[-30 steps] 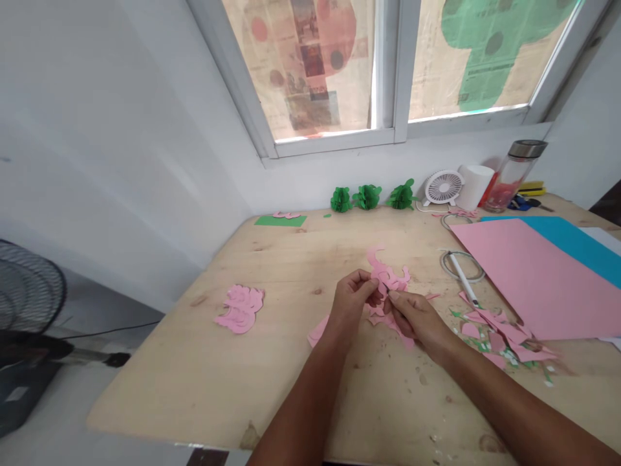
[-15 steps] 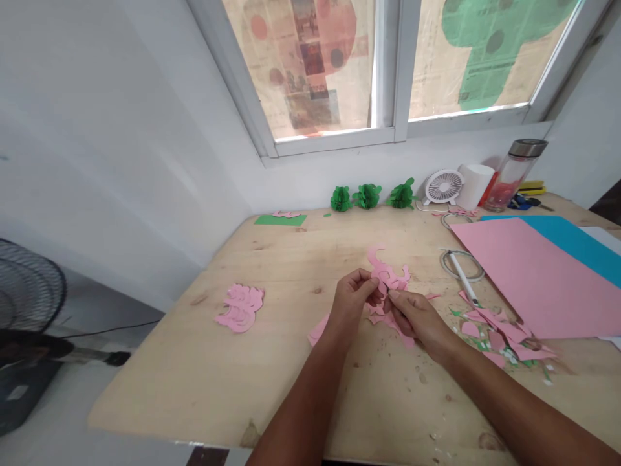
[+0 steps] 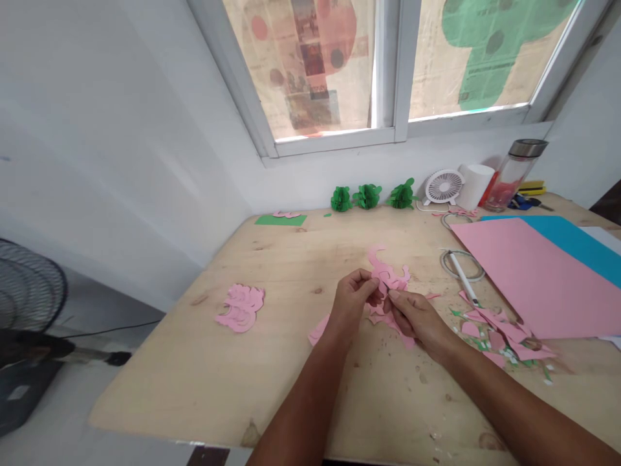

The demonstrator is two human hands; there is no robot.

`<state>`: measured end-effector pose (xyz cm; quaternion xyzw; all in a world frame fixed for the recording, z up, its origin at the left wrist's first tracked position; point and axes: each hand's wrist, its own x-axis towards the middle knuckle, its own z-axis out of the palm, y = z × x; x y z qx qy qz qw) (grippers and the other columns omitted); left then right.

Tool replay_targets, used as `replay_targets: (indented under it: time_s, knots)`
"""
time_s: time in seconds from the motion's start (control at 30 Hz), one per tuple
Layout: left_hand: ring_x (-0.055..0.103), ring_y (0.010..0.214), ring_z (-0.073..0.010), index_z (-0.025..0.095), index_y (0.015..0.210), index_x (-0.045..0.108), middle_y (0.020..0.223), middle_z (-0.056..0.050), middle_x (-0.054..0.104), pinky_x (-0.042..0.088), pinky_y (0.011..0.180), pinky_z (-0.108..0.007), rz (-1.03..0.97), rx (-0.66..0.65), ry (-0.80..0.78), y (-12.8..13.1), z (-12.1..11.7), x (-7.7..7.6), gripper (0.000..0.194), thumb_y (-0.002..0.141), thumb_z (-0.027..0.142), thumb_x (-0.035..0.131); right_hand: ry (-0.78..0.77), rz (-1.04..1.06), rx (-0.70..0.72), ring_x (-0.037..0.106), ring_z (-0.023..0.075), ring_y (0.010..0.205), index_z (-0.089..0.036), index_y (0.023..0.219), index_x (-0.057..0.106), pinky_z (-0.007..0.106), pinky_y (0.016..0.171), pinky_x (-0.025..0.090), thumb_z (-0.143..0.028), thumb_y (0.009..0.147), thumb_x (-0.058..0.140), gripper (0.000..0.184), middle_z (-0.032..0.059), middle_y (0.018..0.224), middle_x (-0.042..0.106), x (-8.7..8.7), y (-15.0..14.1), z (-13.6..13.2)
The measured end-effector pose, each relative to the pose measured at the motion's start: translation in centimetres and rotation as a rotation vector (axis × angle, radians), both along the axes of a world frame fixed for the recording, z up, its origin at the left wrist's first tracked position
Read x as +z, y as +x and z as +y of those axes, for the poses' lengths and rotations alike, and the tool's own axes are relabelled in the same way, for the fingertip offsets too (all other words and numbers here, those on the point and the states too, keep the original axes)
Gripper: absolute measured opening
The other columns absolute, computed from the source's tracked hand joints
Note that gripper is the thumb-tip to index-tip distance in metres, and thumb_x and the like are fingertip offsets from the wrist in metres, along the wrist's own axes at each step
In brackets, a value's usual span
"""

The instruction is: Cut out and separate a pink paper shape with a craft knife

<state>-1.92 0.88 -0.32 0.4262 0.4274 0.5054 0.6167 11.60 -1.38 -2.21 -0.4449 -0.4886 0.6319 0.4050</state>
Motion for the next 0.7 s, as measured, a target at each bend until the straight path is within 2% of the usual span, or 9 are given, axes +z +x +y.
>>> replay_targets:
  time_s: [0.37, 0.7]
  knots:
    - [0.049, 0.049, -0.0088, 0.015, 0.066, 0.054, 0.055, 0.000, 0.055, 0.040, 0.052, -0.023, -0.012, -0.015, 0.016, -0.02, 0.07, -0.20, 0.018, 0.066, 0.030, 0.063, -0.015, 0.018, -0.001, 0.018, 0.0053, 0.033, -0.016, 0.068, 0.055, 0.021, 0.036, 0.010, -0.050, 0.080, 0.047, 0.038, -0.0095, 0.035, 0.028, 0.22, 0.02, -0.10]
    - [0.049, 0.050, -0.0086, 0.015, 0.067, 0.054, 0.057, 0.000, 0.056, 0.039, 0.053, -0.023, -0.014, -0.020, 0.012, -0.04, -0.12, -0.16, 0.019, 0.066, 0.031, 0.064, -0.009, 0.009, -0.003, 0.018, 0.0056, 0.033, -0.016, 0.068, 0.055, 0.021, 0.036, 0.010, -0.052, 0.080, 0.046, 0.039, -0.0095, 0.036, 0.028, -0.15, 0.05, 0.00]
